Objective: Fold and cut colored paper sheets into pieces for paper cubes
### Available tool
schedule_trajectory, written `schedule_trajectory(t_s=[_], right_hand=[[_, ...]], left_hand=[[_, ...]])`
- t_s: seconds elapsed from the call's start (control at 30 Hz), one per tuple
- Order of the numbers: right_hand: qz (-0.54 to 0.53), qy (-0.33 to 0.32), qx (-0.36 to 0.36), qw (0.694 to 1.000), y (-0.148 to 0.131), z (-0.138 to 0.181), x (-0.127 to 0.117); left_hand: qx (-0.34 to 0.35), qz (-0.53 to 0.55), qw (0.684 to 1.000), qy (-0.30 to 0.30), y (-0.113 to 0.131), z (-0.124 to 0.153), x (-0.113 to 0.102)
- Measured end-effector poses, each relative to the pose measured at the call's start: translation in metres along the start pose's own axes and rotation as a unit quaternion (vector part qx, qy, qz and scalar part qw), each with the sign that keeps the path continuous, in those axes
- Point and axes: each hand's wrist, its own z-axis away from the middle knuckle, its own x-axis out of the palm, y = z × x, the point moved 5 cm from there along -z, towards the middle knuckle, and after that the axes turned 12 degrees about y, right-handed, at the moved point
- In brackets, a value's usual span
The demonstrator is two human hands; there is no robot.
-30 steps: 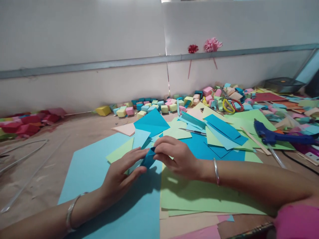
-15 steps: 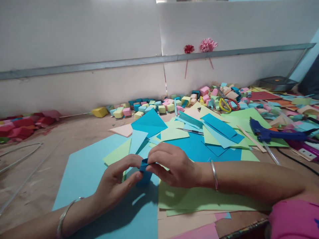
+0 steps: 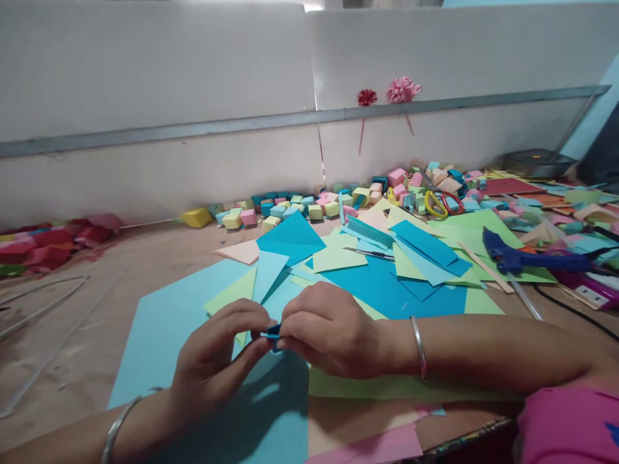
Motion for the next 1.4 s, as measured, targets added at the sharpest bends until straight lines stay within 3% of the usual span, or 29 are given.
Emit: schedule_trajectory(t_s=[0.17,0.33,0.5,1.4], right_hand=[[0.002,-0.006,-0.004,1.0,0.0,0.001,0.002],[-0.013,0.019,0.075,0.997,0.013,0.008,0.003],[-0.04,0.003,0.099,0.994,0.02,0.007,0.007],[-0.053,0.026,0.06,0.996,0.015,0.006,0.006]], left_hand=[[0.014,-0.015,1.0,0.004,0.001,-0.001,-0.001],[0.012,-0.007,1.0,0.028,0.002,-0.003,-0.004],[0.021,-0.013,0.999,0.035,0.001,-0.002,-0.005],[0.021,-0.019,0.999,0.025,0.001,-0.003,-0.004]])
